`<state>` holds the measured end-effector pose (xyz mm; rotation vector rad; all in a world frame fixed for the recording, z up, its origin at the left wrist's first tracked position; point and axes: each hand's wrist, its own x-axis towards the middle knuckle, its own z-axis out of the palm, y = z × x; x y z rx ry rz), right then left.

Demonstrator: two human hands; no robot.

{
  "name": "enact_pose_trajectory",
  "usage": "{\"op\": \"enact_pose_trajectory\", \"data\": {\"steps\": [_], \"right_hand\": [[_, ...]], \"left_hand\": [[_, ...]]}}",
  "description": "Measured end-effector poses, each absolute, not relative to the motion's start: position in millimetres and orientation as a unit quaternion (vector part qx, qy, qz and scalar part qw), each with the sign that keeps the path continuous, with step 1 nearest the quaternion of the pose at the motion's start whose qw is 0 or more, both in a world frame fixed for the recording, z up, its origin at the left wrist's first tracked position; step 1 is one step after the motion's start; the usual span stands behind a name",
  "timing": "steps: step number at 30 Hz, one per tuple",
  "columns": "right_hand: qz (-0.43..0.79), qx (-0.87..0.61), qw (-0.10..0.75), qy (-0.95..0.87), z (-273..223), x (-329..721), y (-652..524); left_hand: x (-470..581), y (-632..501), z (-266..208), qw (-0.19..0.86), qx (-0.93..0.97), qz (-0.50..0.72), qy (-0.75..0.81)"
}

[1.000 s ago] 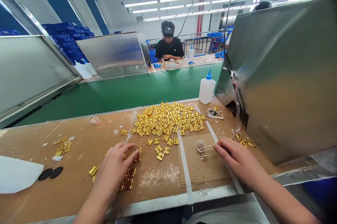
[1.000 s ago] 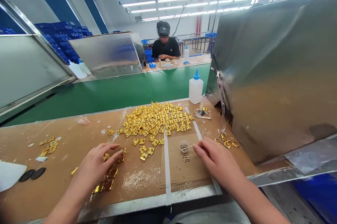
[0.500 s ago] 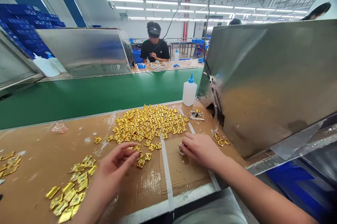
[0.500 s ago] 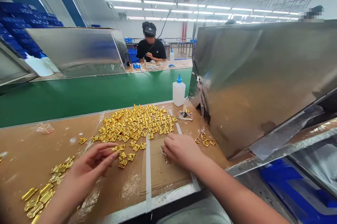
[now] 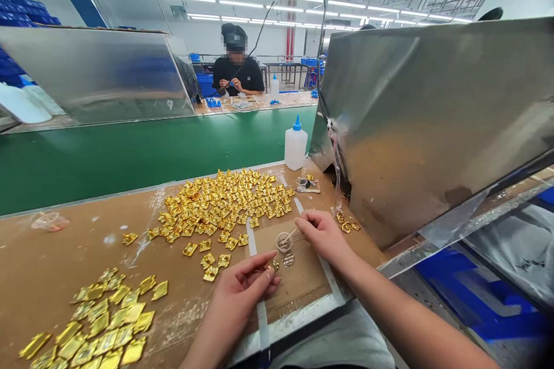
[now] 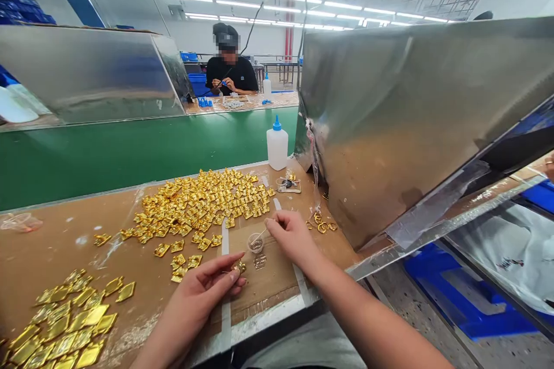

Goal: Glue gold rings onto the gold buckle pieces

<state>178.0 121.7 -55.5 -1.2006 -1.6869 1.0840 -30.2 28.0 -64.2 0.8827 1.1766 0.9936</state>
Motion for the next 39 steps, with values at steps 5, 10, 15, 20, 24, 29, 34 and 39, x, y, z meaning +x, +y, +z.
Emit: {"op": "enact_pose_trajectory", "data": {"steps": [5,10,15,20,24,29,34,39], "right_hand": [[0.486,-0.467,0.45,-0.586,-69.8,179.6,85.5],[0.448,-0.472,0.419,-0.633,-72.5,174.6,67.9],[0.45,-0.458,0.412,-0.646,-75.2,173.4,71.1],[0.435,-0.459,0.4,-0.663,-76.5,173.0,71.4],[0.412,-0.454,0.401,-0.68,-76.7,173.0,70.6],[0.389,-0.442,0.416,-0.693,-75.8,173.0,70.7],[0.348,-0.421,0.448,-0.708,-74.5,171.8,68.3],[0.295,-0.42,0.489,-0.705,-69.7,175.3,71.8]], "left_hand": [[-27.1,28.2,-72.0,0.577,0.46,0.401,0.542],[-20.9,24.8,-74.6,0.476,0.53,0.406,0.572],[-21.7,23.9,-77.6,0.446,0.556,0.394,0.581],[-23.4,22.9,-79.2,0.46,0.553,0.382,0.58],[-23.7,22.9,-78.6,0.48,0.542,0.372,0.58],[-22.3,23.4,-77.4,0.475,0.531,0.387,0.585],[-20.5,23.1,-78.9,0.466,0.533,0.406,0.577],[-19.3,21.4,-77.4,0.444,0.546,0.416,0.576]]}}
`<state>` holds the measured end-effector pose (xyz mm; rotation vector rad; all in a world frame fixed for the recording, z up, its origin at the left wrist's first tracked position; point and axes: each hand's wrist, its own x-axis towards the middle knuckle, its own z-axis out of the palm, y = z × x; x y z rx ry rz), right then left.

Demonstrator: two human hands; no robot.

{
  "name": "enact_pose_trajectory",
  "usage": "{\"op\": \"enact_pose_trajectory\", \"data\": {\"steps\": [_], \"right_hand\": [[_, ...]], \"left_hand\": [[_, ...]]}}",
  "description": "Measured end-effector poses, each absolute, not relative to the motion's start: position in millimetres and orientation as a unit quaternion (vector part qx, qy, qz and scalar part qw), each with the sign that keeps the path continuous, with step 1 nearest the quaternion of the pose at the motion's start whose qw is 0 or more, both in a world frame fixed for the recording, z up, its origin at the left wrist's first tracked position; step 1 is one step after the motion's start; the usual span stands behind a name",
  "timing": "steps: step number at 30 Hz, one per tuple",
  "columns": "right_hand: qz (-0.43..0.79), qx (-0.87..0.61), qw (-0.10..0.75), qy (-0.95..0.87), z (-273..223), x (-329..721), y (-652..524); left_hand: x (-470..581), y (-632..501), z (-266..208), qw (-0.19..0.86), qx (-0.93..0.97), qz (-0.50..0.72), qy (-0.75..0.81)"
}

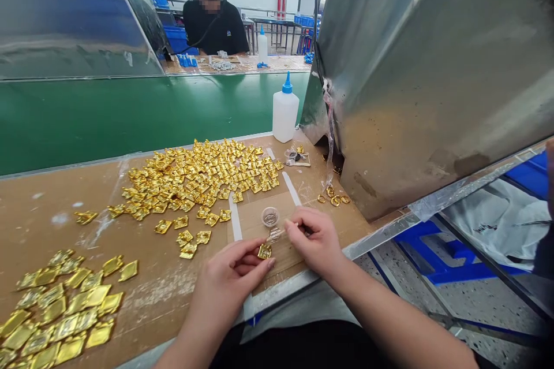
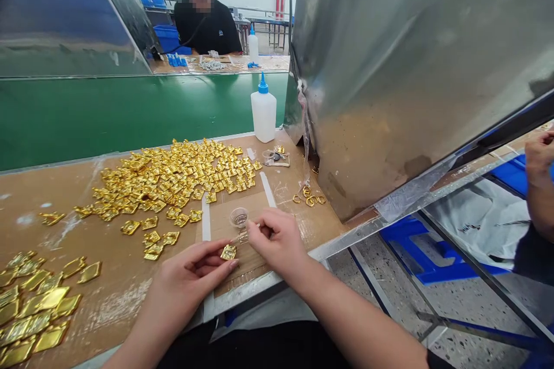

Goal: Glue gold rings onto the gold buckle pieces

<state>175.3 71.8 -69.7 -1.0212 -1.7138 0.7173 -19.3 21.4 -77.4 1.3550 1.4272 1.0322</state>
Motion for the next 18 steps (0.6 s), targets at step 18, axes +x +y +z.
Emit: {"op": "enact_pose_trajectory", "data": {"steps": [18], "right_hand": [[0.276,-0.389,0.501,-0.722,-68.0,176.3,80.1]], "left_hand": [[-20.7,21.7,-80.9,0.465,0.531,0.407,0.579]]}}
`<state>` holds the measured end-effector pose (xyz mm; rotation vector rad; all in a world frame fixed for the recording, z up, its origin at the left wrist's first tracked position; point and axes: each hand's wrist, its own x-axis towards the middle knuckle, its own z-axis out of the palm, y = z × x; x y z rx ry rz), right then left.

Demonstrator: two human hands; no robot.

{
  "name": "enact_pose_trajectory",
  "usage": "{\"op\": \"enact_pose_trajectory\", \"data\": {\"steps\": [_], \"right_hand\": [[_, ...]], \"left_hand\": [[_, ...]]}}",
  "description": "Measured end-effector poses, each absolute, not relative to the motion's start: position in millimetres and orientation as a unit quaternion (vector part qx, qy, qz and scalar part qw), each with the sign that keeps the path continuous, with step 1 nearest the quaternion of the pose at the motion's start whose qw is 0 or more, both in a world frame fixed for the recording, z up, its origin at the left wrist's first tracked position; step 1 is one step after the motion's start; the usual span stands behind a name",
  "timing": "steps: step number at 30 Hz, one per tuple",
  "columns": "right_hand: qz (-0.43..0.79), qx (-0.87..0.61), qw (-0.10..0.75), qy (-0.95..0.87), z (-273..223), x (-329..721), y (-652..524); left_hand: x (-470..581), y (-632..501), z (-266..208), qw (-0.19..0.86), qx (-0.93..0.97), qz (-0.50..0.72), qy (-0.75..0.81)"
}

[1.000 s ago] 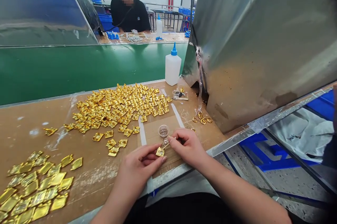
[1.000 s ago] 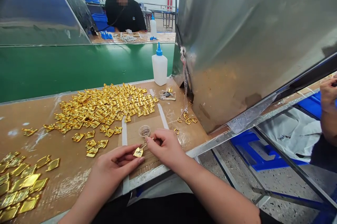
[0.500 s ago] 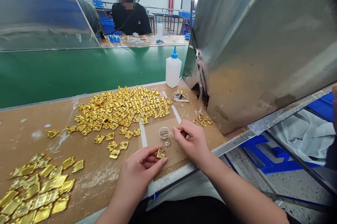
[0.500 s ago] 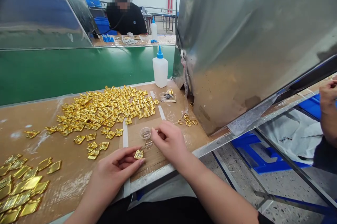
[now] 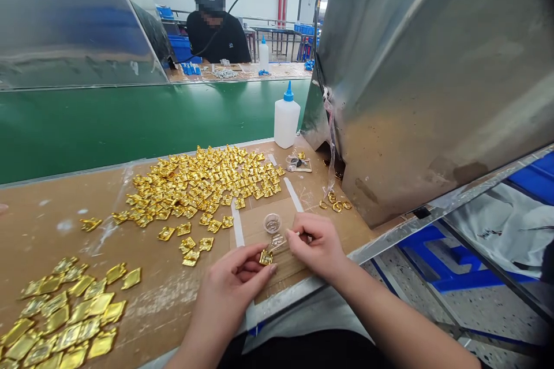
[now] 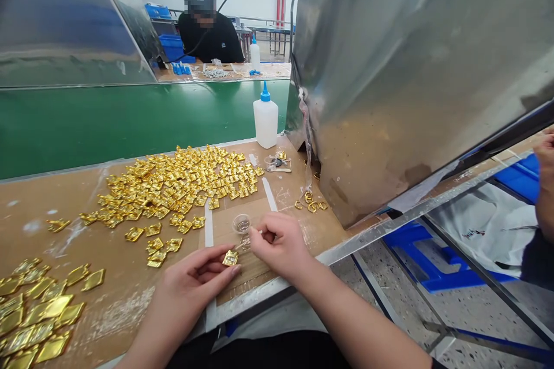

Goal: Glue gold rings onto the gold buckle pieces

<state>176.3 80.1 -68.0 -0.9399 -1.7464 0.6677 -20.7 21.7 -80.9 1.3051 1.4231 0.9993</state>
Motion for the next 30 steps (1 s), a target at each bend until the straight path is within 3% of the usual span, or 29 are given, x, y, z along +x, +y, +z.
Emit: {"op": "enact_pose_trajectory", "data": {"steps": [20,24,30], "right_hand": [[0.315,-0.346,0.465,-0.752,-70.8,174.6,77.3],[0.27,-0.412,0.48,-0.726,-69.1,178.1,83.7],[0.178,-0.5,0.292,-0.795,-60.8,176.9,86.1]], "left_hand": [[-20.4,22.6,-79.6,0.455,0.537,0.409,0.581],[-19.8,21.9,-74.7,0.479,0.514,0.398,0.589],[-28.1,24.7,-77.1,0.53,0.457,0.399,0.592]]}}
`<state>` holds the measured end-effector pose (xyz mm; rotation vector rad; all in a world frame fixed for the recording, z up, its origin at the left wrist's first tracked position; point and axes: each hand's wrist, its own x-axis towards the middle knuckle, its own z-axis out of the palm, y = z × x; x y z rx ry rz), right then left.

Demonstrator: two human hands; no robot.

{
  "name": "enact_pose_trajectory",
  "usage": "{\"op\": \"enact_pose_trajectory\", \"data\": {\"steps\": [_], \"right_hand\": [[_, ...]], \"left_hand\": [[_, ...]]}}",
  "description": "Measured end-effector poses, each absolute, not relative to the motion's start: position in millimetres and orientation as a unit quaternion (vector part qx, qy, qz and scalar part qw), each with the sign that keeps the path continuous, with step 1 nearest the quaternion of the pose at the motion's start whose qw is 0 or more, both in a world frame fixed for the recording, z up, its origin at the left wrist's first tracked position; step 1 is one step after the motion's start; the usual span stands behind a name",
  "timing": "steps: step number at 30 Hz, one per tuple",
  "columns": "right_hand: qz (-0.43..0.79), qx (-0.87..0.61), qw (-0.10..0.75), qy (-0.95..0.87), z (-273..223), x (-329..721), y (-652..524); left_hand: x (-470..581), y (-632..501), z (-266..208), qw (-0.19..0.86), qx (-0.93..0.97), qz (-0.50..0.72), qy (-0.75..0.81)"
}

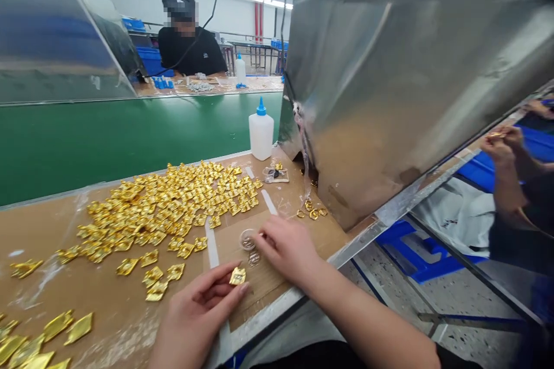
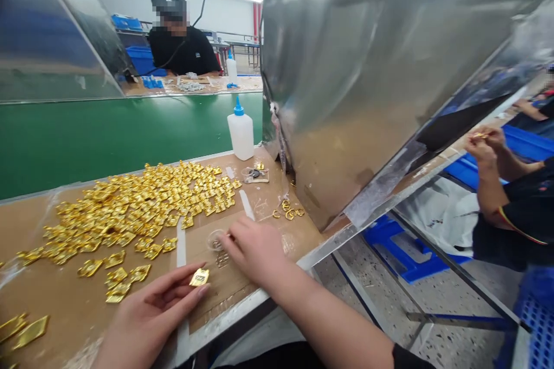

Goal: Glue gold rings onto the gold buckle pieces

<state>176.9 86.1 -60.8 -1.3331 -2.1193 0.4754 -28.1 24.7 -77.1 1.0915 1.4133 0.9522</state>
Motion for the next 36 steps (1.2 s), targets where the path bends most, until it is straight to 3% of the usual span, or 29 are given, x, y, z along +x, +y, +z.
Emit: {"op": "enact_pose_trajectory", "data": {"steps": [8,15,20,31,34,36], "right_hand": [[0.066,-0.632,0.233,-0.736,-50.8,246.9,80.1],[0.029,-0.627,0.159,-0.762,-63.7,255.7,93.3],[0.065,-0.601,0.2,-0.771,-60.5,255.7,77.7],[0.162,-0.516,0.149,-0.828,-61.2,274.3,84.3],[0.276,-0.519,0.255,-0.768,-62.4,269.8,82.8],[0.461,-0.495,0.364,-0.64,-60.0,260.5,74.1]], "left_hand": [[-39.2,26.2,-80.5,0.559,0.436,0.385,0.591],[-34.4,27.3,-72.3,0.542,0.444,0.405,0.588],[-34.7,25.4,-72.1,0.544,0.441,0.403,0.589],[-23.4,17.3,-60.8,0.498,0.447,0.445,0.596],[-21.7,16.0,-58.2,0.475,0.46,0.45,0.601],[-21.6,14.8,-57.6,0.464,0.46,0.455,0.605]]}}
